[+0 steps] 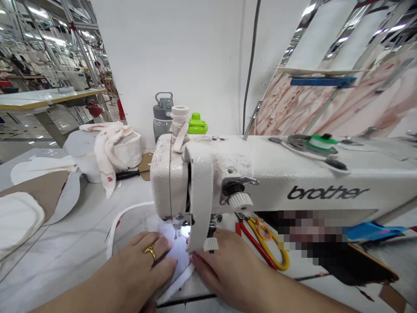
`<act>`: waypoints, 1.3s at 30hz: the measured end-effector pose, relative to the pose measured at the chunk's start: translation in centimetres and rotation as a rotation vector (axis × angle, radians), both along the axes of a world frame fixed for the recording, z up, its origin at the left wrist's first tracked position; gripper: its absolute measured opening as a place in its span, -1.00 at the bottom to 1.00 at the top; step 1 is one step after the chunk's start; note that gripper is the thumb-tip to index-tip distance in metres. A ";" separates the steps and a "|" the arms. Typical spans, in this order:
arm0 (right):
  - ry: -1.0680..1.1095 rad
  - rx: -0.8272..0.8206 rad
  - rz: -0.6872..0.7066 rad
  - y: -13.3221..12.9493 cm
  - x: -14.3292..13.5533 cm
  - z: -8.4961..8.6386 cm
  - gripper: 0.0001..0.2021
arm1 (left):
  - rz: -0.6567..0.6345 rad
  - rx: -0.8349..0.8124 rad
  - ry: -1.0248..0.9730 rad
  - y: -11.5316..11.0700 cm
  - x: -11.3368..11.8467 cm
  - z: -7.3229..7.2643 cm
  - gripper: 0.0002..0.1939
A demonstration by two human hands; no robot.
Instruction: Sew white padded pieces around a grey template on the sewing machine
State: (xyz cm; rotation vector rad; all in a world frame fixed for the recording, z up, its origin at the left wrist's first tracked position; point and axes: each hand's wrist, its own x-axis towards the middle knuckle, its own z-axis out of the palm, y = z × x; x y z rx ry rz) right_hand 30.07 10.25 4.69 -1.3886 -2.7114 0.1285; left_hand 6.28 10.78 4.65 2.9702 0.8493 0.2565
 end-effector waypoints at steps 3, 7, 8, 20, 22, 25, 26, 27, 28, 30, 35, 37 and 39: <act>-0.008 -0.006 0.000 0.0 0.1 0.1 -0.75 | 0.000 -0.002 -0.029 0.0 -0.1 0.1 -0.40; -0.038 -0.045 0.002 0.1 -0.1 0.3 -0.72 | 0.001 0.030 -0.067 0.2 0.0 0.5 -0.37; -0.042 -0.052 0.001 0.1 -0.1 0.4 -0.72 | 0.002 0.035 -0.060 0.2 0.0 0.5 -0.39; 0.000 -0.037 0.021 -0.1 -0.1 0.3 -0.76 | -0.018 0.126 -0.152 0.8 0.0 2.0 -0.42; 0.001 -0.033 0.026 -0.2 -0.1 0.4 -0.75 | -0.022 0.142 -0.157 0.8 -0.1 2.0 -0.40; -0.017 -0.002 0.020 -0.2 -0.1 0.5 -0.73 | -0.004 0.112 -0.148 1.1 -0.3 1.7 -0.41; -0.022 0.003 0.020 -0.2 -0.2 0.6 -0.72 | -0.006 0.095 -0.147 1.2 -0.4 1.6 -0.39; -0.028 0.001 0.021 -0.1 -0.2 0.6 -0.71 | -0.014 0.083 -0.151 1.3 -0.5 1.6 -0.36; -0.033 -0.011 0.025 -0.1 -0.2 0.6 -0.70 | -0.029 0.078 -0.162 1.5 -0.5 1.6 -0.35; -0.039 -0.051 0.049 -0.1 -0.2 0.6 -0.69 | -0.045 0.077 -0.192 1.8 -0.5 1.8 -0.40; -0.045 -0.089 0.071 0.0 -0.1 0.8 -0.70 | -0.047 0.141 -0.177 2.6 -0.7 1.6 -0.53; -0.052 -0.092 0.078 -0.1 0.0 0.9 -0.70 | -0.071 0.156 -0.141 2.8 -1.0 1.2 -0.54; -0.053 -0.089 0.080 -0.2 0.0 0.8 -0.70 | -0.080 0.144 -0.118 3.0 -1.4 0.6 -0.49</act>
